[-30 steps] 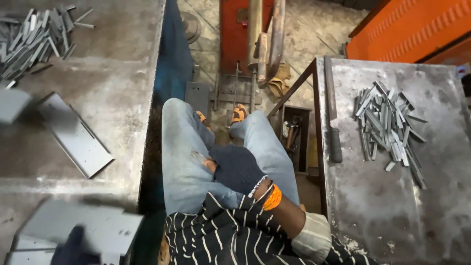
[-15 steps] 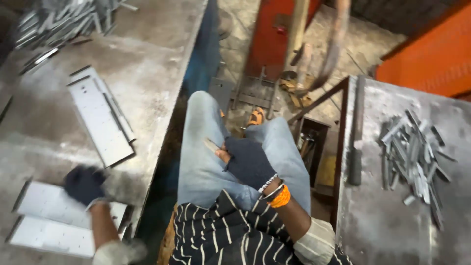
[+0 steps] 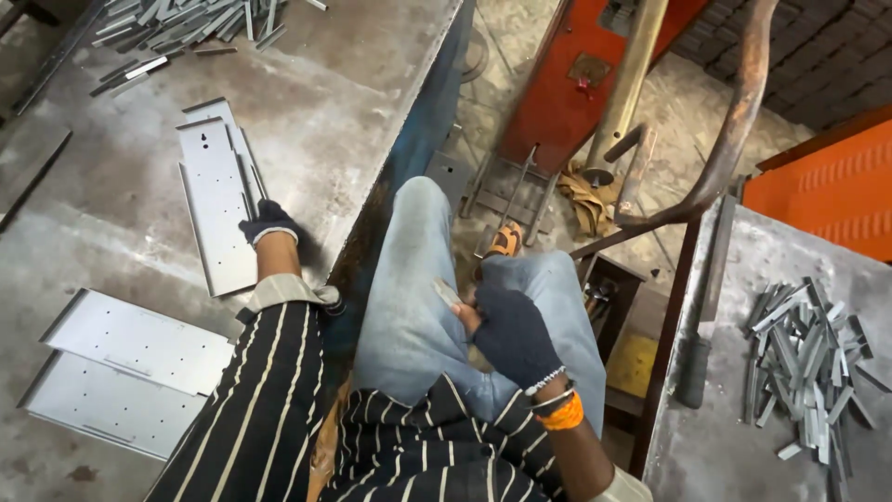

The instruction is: Spot welding metal strips onto larger rectangular metal housings at a manual workstation.

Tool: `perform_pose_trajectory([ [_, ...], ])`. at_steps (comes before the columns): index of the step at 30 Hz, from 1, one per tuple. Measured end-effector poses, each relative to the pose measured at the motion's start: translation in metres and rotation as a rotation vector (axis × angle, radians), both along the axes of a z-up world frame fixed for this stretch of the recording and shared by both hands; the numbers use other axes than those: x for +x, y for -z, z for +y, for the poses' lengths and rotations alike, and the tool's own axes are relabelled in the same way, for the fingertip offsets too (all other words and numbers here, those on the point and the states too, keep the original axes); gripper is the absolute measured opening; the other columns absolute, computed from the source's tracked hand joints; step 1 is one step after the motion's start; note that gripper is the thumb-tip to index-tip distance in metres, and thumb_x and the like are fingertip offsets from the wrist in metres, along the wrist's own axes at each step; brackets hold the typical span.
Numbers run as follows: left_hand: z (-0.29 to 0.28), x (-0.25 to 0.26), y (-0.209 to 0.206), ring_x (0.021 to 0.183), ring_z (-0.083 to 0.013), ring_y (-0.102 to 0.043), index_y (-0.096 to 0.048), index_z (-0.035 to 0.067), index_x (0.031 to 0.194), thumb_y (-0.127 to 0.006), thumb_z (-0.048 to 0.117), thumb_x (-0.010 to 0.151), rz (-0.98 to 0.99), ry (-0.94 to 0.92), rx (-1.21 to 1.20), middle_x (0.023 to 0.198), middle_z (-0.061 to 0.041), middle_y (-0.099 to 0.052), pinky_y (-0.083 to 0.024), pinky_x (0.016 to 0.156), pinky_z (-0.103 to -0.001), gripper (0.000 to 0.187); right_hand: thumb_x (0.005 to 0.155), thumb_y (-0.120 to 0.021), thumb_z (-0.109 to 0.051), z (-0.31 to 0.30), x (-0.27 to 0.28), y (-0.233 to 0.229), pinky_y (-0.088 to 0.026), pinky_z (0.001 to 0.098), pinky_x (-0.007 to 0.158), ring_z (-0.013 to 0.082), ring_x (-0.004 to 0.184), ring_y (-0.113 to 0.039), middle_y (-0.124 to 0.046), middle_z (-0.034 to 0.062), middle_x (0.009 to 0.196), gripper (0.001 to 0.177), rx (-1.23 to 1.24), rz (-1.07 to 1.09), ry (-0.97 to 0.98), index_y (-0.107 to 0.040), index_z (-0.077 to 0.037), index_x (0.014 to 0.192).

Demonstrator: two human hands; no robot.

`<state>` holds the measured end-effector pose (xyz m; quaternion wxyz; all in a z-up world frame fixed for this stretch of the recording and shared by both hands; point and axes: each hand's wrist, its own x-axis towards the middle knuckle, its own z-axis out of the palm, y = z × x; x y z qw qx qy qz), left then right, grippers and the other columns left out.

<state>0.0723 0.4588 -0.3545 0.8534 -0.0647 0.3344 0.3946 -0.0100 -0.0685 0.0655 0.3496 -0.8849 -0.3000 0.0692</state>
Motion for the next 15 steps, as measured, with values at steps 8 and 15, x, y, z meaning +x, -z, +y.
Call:
perform_pose_trajectory([
  [8,0.017,-0.011,-0.013,0.096,-0.0377,-0.068,-0.066,0.004,0.118,-0.043,0.046,0.092,0.047,-0.161,-0.108,0.114,-0.018,-0.069,-0.059,0.080,-0.048,0.054,0.089,-0.071,-0.030,0.002,-0.001,-0.008,-0.049,0.0448,0.058,0.0326,0.062,-0.068,-0.067,0.0121,0.064,0.026,0.024,0.158,0.053,-0.068,-0.006,0.079],
  [15,-0.026,-0.061,-0.139,0.109,-0.0430,-0.070,-0.066,-0.003,0.116,-0.055,0.020,0.090,-0.135,0.148,0.346,0.119,-0.023,-0.070,-0.059,0.094,-0.054,0.037,0.092,-0.072,-0.029,-0.007,0.000,0.010,-0.048,0.0422,0.057,0.0306,0.062,-0.066,-0.068,0.0137,0.069,0.025,0.058,-0.042,0.020,-0.071,-0.006,0.081],
])
